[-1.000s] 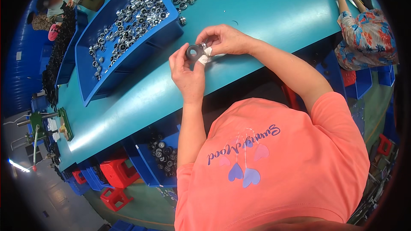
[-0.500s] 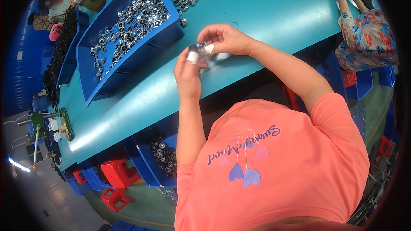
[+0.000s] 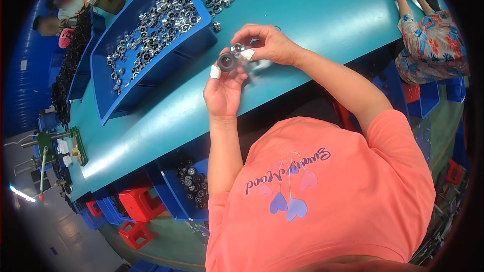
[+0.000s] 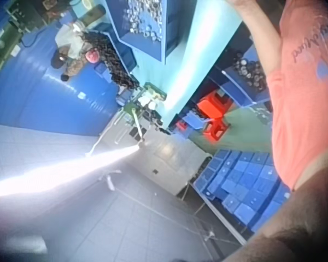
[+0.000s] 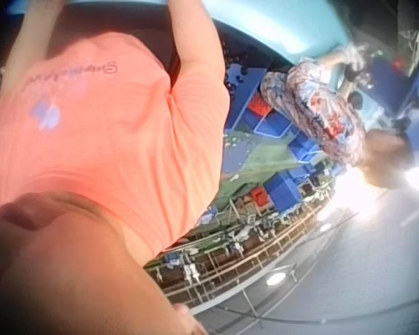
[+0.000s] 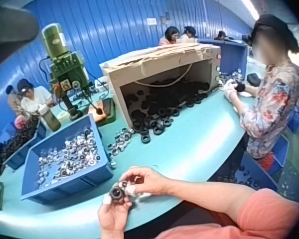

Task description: Assemble small black rubber rings with white plastic components and move storage bins in a factory setting.

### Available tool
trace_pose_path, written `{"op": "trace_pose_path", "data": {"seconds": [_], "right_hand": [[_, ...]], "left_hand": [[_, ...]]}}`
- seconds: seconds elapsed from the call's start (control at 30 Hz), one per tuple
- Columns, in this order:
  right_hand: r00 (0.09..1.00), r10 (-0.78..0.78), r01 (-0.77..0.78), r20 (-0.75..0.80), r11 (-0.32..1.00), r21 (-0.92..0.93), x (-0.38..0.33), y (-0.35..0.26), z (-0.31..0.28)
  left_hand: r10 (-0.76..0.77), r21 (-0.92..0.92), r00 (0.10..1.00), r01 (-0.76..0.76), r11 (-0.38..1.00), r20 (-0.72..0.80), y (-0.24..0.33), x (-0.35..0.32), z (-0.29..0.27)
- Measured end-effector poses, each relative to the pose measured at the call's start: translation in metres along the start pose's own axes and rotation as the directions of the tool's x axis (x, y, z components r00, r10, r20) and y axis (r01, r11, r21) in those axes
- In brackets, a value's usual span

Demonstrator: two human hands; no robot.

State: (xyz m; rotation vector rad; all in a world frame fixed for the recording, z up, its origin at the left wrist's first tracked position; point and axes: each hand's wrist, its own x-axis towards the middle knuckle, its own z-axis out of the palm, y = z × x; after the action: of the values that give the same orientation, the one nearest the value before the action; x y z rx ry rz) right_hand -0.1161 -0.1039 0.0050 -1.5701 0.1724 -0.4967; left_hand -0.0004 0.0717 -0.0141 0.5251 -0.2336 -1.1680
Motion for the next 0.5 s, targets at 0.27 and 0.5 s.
{"op": "trace_pose_path", "data": {"seconds": [0.27, 0.5], "right_hand": [[0.995, -0.095, 0.101, 0.041, 0.973, -0.209, -0.007, -0.016, 0.009], [0.986, -0.165, 0.167, 0.033, 0.944, -0.284, -0.008, -0.012, 0.012]], "left_hand": [[0.095, 0.254, 0.995, -0.082, 0.964, -0.041, -0.007, -0.001, 0.012], [0.126, 0.370, 0.992, -0.112, 0.922, -0.013, -0.009, -0.002, 0.015]]}}
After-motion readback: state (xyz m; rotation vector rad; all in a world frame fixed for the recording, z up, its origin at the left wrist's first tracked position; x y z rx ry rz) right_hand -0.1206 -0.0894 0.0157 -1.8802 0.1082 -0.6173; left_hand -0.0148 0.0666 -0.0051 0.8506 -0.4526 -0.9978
